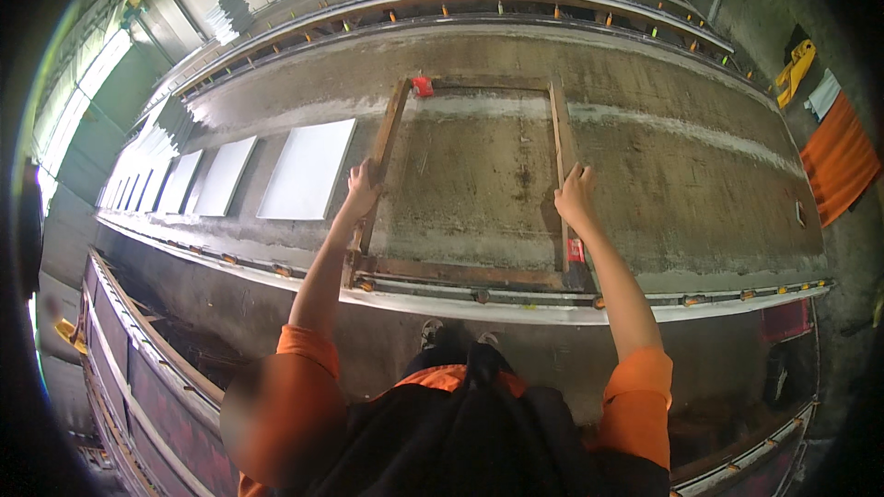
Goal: The person repeatedly picks up white square tiles from a stack and places them into a wooden frame on a conveyor belt. The person aligns the tiles within the frame and then moves the frame along the belt to the next position. This process is repeated multiple times throughout the video.
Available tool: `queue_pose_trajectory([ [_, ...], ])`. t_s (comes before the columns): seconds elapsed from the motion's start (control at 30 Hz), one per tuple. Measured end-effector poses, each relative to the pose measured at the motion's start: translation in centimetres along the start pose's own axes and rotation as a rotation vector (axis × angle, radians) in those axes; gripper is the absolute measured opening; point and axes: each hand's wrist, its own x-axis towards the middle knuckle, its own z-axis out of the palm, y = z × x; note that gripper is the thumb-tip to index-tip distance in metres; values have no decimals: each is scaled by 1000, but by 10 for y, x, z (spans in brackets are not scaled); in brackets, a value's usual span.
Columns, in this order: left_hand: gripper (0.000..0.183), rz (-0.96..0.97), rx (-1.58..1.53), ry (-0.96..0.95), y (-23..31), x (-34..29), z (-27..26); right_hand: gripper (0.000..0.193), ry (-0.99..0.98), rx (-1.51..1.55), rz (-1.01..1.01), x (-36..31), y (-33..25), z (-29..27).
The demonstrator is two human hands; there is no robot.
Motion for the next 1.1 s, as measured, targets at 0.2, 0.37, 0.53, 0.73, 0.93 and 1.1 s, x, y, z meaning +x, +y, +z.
queue_pose_trajectory([
  [0.2,74,180,11,35,17,-29,-7,70,10,4,-29,-6,2,-1],
  [0.37,82,40,171,-27,50,-35,-20,68,50,-144,6,-12,-2,-1],
  [0.53,85,71,-38,10,48,-35,-26,68,95,-313,-24,-19,-7,-13],
  [0.73,49,-3,-932,184,5,-70,-98,42,269,-63,-264,-76,-166,-32],
  [0.93,26,-303,-914,946,-112,-226,-208,19,-353,861,-931,-213,-408,82],
  [1.1,23,-638,-578,1290,-208,-343,-192,15,-832,739,-1162,-312,-467,248],
])
